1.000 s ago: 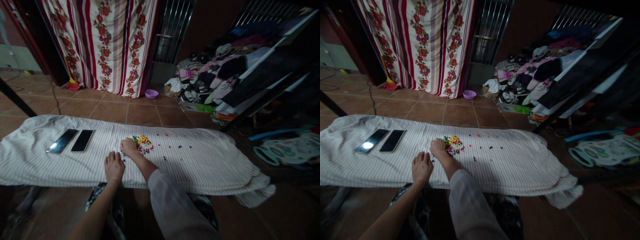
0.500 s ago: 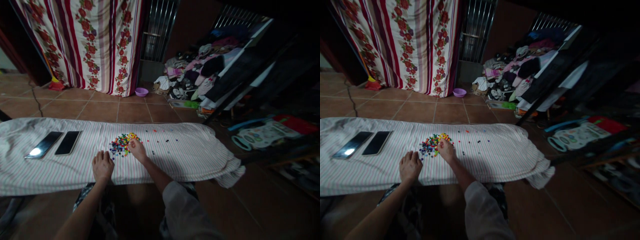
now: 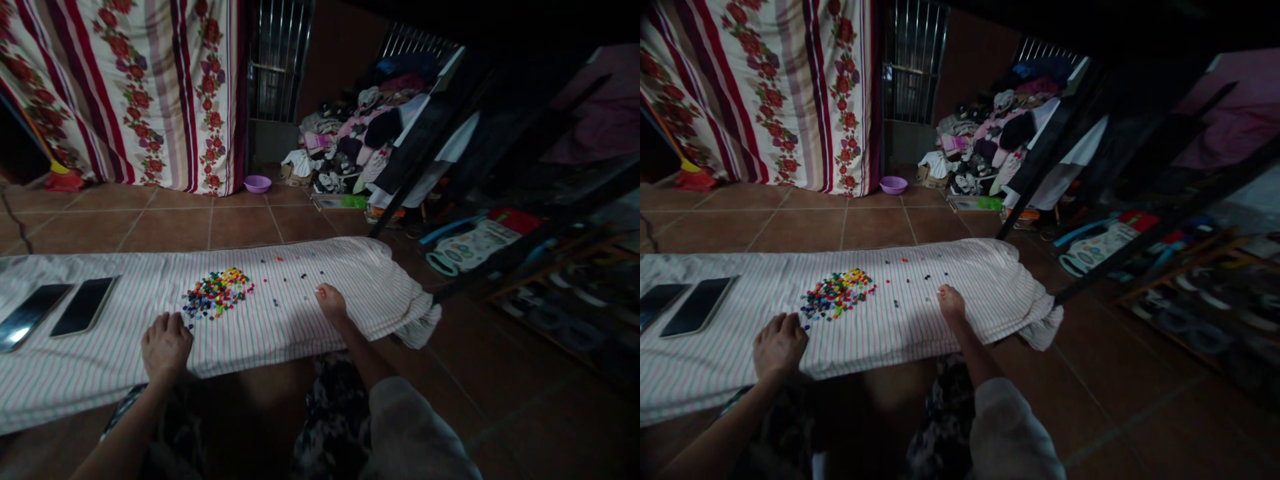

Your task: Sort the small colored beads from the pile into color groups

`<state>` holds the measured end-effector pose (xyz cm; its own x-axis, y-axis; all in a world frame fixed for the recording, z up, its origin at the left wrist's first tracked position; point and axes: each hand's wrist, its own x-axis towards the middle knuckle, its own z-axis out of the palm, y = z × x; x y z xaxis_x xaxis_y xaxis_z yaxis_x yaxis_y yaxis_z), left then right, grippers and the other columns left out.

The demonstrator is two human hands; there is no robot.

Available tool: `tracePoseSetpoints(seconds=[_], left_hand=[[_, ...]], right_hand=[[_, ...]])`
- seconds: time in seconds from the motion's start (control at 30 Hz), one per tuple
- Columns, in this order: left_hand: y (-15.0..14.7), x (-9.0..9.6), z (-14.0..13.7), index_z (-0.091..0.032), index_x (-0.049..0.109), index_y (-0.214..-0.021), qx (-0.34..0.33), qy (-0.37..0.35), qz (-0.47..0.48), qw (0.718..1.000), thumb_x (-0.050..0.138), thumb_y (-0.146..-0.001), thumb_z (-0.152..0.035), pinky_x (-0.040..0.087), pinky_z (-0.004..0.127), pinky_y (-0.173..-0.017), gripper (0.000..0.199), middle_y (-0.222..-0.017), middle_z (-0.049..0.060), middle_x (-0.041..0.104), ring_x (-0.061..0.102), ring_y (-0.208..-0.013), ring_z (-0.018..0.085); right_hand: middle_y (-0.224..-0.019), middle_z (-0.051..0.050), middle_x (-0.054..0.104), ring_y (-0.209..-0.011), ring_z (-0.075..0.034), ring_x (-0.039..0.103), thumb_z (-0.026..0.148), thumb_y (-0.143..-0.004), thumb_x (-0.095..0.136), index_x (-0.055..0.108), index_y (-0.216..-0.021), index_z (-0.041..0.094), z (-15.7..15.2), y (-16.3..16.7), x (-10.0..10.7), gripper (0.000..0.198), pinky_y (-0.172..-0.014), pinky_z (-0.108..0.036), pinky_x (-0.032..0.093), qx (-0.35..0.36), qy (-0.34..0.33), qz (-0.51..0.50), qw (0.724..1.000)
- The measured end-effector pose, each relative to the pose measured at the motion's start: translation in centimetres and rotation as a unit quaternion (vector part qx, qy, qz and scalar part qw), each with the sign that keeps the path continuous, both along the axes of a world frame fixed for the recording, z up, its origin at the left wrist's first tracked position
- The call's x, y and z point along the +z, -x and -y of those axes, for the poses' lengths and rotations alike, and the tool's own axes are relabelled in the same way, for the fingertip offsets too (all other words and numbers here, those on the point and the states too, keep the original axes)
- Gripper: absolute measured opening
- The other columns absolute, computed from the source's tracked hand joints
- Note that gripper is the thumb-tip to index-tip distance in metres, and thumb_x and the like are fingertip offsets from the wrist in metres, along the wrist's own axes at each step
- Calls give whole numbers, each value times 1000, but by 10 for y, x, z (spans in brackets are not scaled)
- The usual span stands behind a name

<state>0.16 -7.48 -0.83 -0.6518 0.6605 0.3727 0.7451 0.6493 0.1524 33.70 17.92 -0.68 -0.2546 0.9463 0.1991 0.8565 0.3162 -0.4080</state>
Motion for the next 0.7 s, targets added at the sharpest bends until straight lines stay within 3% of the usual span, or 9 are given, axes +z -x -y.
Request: tracePoseSetpoints(seconds=[0.13, 0.3, 0.7], left_hand=[[-1, 3, 0, -15, 62, -117, 6, 10, 11, 1000, 38, -90, -28, 42, 44, -97, 38, -126, 16, 61, 56, -116, 29], [-4, 7, 1, -15, 63, -116, 3, 23, 11, 1000, 38, -89, -27, 44, 45, -95, 38, -127, 16, 60, 57, -114, 31], [-6, 11, -1, -16, 62, -116, 21, 51, 22, 998, 34, -92, -28, 42, 42, -96, 39, -129, 14, 60, 57, -116, 29]], right_hand=[[-88, -6, 69, -86, -17, 60, 17, -87, 49, 70, -92, 18, -6, -19, -5, 21, -78, -23, 40, 30, 12, 61, 998], [-90, -6, 69, -87, -17, 60, 17, -87, 52, 71, -96, 18, -12, -21, -10, 21, -77, -23, 39, 22, 18, 68, 997], [-85, -8, 69, -82, -19, 61, 19, -85, 48, 69, -91, 16, -8, -20, -38, 22, -80, -25, 44, -2, -56, -85, 995]])
